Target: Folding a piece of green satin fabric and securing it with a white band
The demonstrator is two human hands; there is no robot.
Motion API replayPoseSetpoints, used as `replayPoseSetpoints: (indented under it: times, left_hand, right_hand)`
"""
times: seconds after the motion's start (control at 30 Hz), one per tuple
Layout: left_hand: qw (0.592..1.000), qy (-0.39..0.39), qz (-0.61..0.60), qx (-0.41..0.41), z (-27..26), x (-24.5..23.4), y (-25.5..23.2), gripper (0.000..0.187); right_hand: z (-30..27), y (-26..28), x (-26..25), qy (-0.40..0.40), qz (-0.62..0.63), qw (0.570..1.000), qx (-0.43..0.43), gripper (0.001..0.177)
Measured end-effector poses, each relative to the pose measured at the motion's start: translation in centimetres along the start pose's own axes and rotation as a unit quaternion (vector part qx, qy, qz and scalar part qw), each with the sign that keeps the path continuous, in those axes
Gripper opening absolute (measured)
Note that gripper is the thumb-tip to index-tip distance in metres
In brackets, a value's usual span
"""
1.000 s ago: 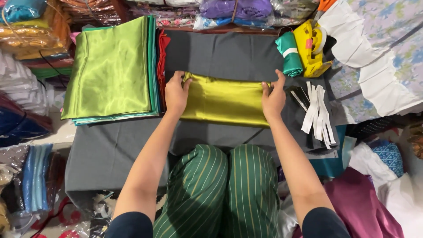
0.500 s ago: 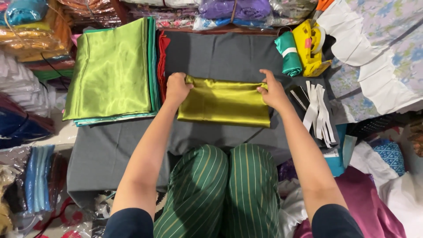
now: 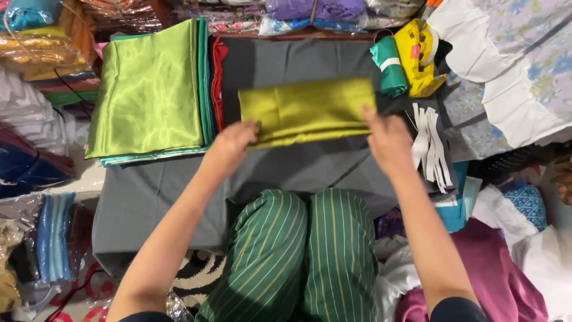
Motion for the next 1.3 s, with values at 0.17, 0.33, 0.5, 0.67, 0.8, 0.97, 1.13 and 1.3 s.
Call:
replayPoseSetpoints:
  times: [0.17,0.33,0.5,0.67,0.8,0.97,1.13,1.3]
  left_hand:
    - [0.971,0.133,0.199,0.030,-5.7,4.0,-1.8,0.004]
    - [0.974,0.146,0.164,-0.062,-3.3,4.9,0.0,0.013]
    - [0.979,0.091,0.152,-0.097,2.9,9.5,0.8,0.032]
    - [0.952,0.141,0.226,-0.152,1.7,15.5,4.4,0.062]
    - [0.939,0.180,0.219,-0.196,1.6,15.5,4.9,0.068]
    - [0.911,0.198,0.218,-0.287,0.4,15.0,5.7,0.078]
    - [0.882,0.210,0.225,-0.356,-0.4,12.5,5.4,0.087]
    - [0.869,0.185,0.212,-0.406,-1.5,11.4,5.8,0.090]
  right_hand:
    - [-6.9,3.0,5.6,0.124,0.006,0.992,0.000,0.067]
    - [-6.1,0.8,6.6,0.150,0.018,0.984,0.092,0.087]
    - [2.0,3.8,9.4,0.156,0.198,0.957,0.143,0.054]
    - [-0.2,4.2,18.7,0.296,0.057,0.943,0.137,0.063]
    - [-0.3,3.3,18.7,0.337,0.093,0.915,0.201,0.071]
    - [-1.4,2.2,18.4,0.379,0.064,0.882,0.272,0.093]
    - [-1.9,2.0,17.4,0.379,0.061,0.878,0.285,0.100]
    - [-2.4,1.8,17.5,0.396,0.052,0.869,0.292,0.098]
Point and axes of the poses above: each hand's wrist, its own z-axis towards the middle knuckle, its own x-axis out of the palm, y = z × x, the point moved 8 cm from there along z, towards the middle knuckle, and after that the axes turned 4 degrees about -z, right-handed, at the moved point
